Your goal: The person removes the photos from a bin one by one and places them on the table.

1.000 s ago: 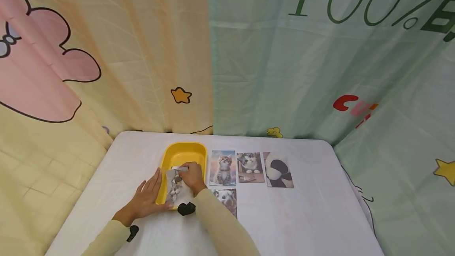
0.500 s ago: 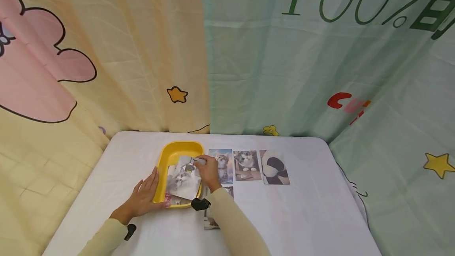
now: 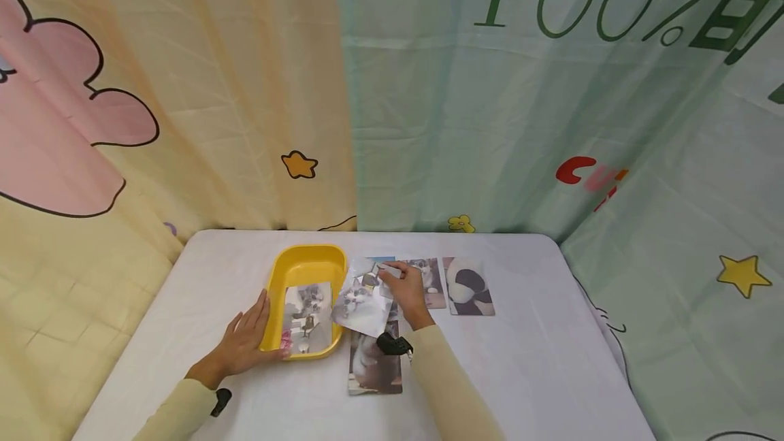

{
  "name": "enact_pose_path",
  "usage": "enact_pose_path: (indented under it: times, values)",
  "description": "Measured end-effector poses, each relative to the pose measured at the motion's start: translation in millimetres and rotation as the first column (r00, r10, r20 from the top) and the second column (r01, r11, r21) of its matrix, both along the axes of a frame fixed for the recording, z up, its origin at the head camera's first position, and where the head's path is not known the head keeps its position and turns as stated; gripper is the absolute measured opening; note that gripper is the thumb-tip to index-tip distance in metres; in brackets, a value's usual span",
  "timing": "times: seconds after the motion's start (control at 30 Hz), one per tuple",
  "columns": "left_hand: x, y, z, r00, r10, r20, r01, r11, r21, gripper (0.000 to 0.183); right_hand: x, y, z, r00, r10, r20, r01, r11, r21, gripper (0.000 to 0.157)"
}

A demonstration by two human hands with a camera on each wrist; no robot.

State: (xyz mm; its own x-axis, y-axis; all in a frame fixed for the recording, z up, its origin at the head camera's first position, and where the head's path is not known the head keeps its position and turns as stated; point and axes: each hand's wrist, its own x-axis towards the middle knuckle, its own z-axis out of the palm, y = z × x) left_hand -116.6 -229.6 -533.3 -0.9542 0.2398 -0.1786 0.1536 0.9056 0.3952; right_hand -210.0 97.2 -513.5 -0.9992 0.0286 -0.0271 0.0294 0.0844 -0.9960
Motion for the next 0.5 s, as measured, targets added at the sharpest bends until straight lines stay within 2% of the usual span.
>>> enact_pose_path:
  times: [0.13,0.27,0.5]
  values:
    - [-0.7,1,-1.3,1.0,0.01,0.009,-0.01,1.0,0.01,0.124,2.6,28,-2.8,1.0,-0.017,0.019,0.016,0.998,0.062,0.024]
    - [-1.7,2,-1.6,1.0,0.018,0.018,-0.018,1.0,0.019,0.124,10.3,57,-8.2,0.993,-0.055,0.108,0.038,0.987,0.156,0.025]
    - [-1.1,0,-0.5,1.0,0.001,0.002,-0.001,1.0,-0.003,0.124,36.0,103,-35.9,0.986,-0.071,0.149,0.026,0.959,0.281,0.031]
